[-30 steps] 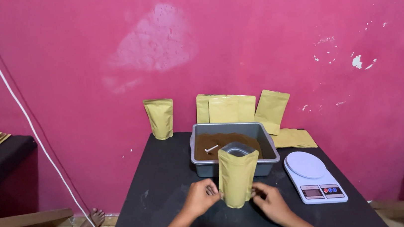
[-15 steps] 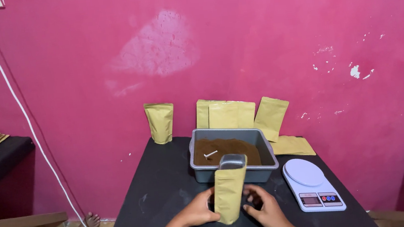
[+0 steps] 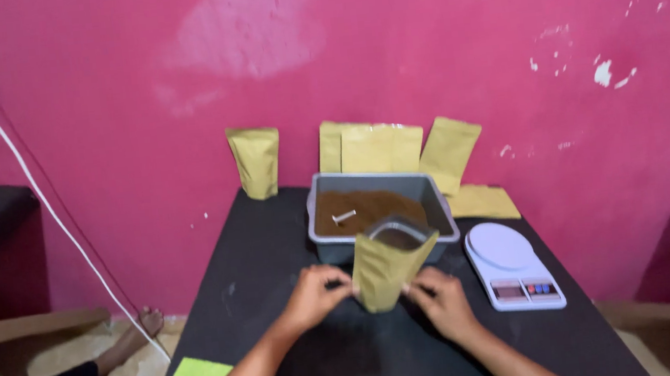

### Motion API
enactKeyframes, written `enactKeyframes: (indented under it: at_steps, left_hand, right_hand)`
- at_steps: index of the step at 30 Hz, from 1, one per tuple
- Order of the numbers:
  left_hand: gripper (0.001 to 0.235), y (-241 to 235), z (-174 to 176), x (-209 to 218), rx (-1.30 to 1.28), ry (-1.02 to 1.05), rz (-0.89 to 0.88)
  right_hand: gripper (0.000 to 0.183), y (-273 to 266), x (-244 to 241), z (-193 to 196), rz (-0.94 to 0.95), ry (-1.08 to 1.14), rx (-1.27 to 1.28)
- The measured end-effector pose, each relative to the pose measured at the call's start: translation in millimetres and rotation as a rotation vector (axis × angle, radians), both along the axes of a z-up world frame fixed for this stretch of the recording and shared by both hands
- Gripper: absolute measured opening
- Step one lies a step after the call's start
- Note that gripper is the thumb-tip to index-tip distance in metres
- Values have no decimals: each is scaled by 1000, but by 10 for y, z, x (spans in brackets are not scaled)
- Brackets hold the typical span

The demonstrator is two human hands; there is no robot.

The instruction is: The person fills small stand-up pouches with coffee powder from a large bin using a spoon, weighs each pouch on a digital scale, and seals the pouches.

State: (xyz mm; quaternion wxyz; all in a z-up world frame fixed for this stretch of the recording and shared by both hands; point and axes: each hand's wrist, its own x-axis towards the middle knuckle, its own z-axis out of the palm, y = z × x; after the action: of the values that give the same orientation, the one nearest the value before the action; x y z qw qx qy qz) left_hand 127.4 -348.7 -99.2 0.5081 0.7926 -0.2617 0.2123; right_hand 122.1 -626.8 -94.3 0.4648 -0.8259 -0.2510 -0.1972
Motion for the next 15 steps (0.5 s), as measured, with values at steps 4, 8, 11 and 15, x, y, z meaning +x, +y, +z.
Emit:
enactKeyframes:
  at_steps: [4,8,11,15]
  left_hand:
    - [16,41,-12,39,32,209,-21]
    - [7,48,13,-25,165,219,11]
    - [7,24,20,-17,160,203,41]
    - [7,22,-199,60,229,401,61]
  right_hand:
    - [10,13,16,-31,15,31,-78]
    - [7,-21,12,-74,117,-59,-4]
    - [6,-15,18,-11,98,-145,-6]
    - [5,-81,56,-155,150,12,-86]
